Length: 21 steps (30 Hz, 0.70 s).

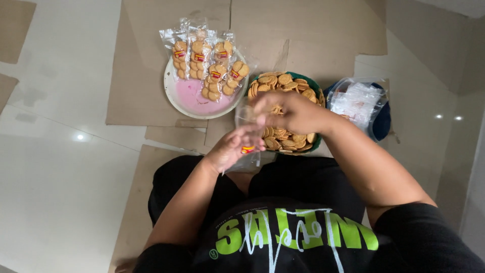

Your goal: Manually picking up individual cookies from a bowl and placing them into small plastic bags for packaging.

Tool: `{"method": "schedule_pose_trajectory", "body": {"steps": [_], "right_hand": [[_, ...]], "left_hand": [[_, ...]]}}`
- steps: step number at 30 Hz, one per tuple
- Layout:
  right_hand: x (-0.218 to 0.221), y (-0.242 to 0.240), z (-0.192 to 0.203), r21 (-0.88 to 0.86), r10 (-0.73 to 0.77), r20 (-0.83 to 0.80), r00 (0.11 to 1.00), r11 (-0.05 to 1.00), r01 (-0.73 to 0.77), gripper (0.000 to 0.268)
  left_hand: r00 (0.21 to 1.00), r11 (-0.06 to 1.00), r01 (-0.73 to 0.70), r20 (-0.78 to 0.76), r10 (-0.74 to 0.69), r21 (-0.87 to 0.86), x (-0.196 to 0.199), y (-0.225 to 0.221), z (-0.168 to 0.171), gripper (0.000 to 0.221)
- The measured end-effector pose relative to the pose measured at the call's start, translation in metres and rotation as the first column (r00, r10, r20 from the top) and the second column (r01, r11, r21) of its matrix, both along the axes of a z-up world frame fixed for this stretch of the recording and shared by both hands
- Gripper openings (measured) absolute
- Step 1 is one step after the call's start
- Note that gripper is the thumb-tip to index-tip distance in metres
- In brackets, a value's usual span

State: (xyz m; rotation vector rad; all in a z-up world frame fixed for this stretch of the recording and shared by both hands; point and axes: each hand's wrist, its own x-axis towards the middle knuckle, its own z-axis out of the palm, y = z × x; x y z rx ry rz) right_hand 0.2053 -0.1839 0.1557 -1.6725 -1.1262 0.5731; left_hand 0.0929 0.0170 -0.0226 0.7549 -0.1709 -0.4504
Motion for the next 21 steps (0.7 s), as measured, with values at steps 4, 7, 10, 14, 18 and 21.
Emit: {"method": "schedule_pose_trajectory", "body": {"steps": [4,7,10,14,18,21], "right_hand": [[0.029,-0.026,-0.094,0.074,-0.324,-0.191,0.926,0.936,0.343,0.026],[0.030,-0.051,-0.179,-0.380,-0.537,0.026,0.843,0.775,0.505,0.024],[0.017,-0.066,-0.245,-0.673,-0.419,0.180,0.890,0.607,0.422,0.027],[0.003,-0.061,-0.304,-0.781,-0.212,0.355,0.910,0.467,0.414,0.026],[-0.007,-0.047,-0.331,-0.835,0.024,0.494,0.869,0.294,0.466,0.048],[-0.010,-0.056,-0.383,-0.826,-0.047,0.494,0.868,0.285,0.485,0.043]], "left_hand": [[0.992,0.997,-0.076,-0.106,0.073,-0.031,-0.008,0.023,-0.007,0.097],[0.984,0.990,-0.099,-0.159,0.083,-0.099,-0.013,0.032,-0.007,0.101],[0.982,0.985,-0.091,-0.179,0.065,-0.143,-0.017,0.035,-0.009,0.103],[0.975,0.962,-0.126,-0.207,0.075,-0.241,-0.021,0.035,-0.010,0.104],[0.972,0.954,-0.149,-0.217,0.092,-0.260,-0.027,0.034,-0.010,0.103],[0.973,0.950,-0.150,-0.213,0.093,-0.273,-0.031,0.036,-0.007,0.104]]}}
